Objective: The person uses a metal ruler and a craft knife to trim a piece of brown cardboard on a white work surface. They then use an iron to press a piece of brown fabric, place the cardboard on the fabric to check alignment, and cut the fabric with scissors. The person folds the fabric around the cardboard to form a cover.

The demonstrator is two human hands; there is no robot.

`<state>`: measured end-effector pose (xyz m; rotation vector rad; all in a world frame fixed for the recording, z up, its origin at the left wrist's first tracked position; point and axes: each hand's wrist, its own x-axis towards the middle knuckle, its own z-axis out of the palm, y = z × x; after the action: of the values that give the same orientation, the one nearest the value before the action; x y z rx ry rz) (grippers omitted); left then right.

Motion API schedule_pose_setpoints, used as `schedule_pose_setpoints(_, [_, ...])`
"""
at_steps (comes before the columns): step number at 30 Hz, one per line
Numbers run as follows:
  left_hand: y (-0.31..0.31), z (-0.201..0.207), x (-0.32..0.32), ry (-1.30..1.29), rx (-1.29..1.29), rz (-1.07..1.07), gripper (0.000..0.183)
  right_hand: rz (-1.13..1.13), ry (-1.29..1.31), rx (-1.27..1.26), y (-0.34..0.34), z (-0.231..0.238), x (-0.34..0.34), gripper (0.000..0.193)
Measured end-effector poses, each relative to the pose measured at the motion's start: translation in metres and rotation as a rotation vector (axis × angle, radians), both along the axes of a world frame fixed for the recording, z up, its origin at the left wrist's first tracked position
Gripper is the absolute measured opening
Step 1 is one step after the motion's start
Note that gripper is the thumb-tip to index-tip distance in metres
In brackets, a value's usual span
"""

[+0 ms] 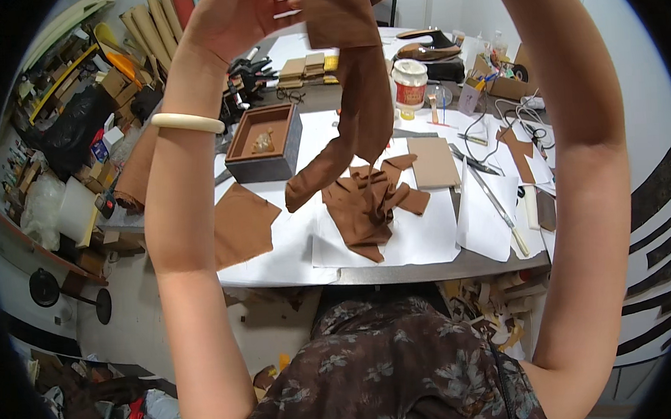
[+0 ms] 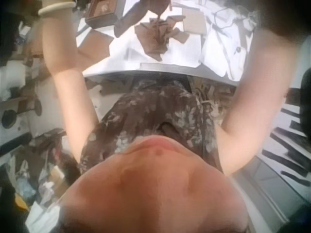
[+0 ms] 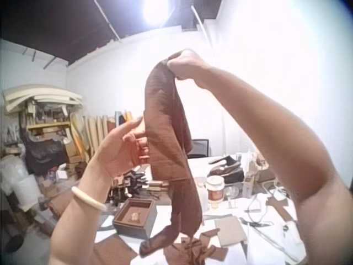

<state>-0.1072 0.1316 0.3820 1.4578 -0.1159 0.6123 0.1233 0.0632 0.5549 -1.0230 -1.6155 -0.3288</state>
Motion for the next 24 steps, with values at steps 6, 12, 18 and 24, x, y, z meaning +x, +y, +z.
schedule_pose_setpoints(6, [-0.025,0.017,0.024,-0.087,0.098,0.283,0.019,0.076,0.052,-0.228,0.004,-0.004,0.002,0.023])
schedule_pose_setpoints(12, [-0.027,0.030,0.009,-0.403,-0.161,0.135,0.032,0.097,0.162,-0.252,-0.005,-0.014,0.006,0.024])
schedule_pose_setpoints(18, [-0.056,0.036,-0.004,-0.592,-0.223,0.038,0.029,0.289,0.105,-0.403,-0.002,-0.015,0.018,0.022])
schedule_pose_setpoints(24, [0.012,0.043,-0.034,-0.427,0.093,0.159,0.058,0.714,0.228,-0.448,0.021,-0.013,0.011,0.023])
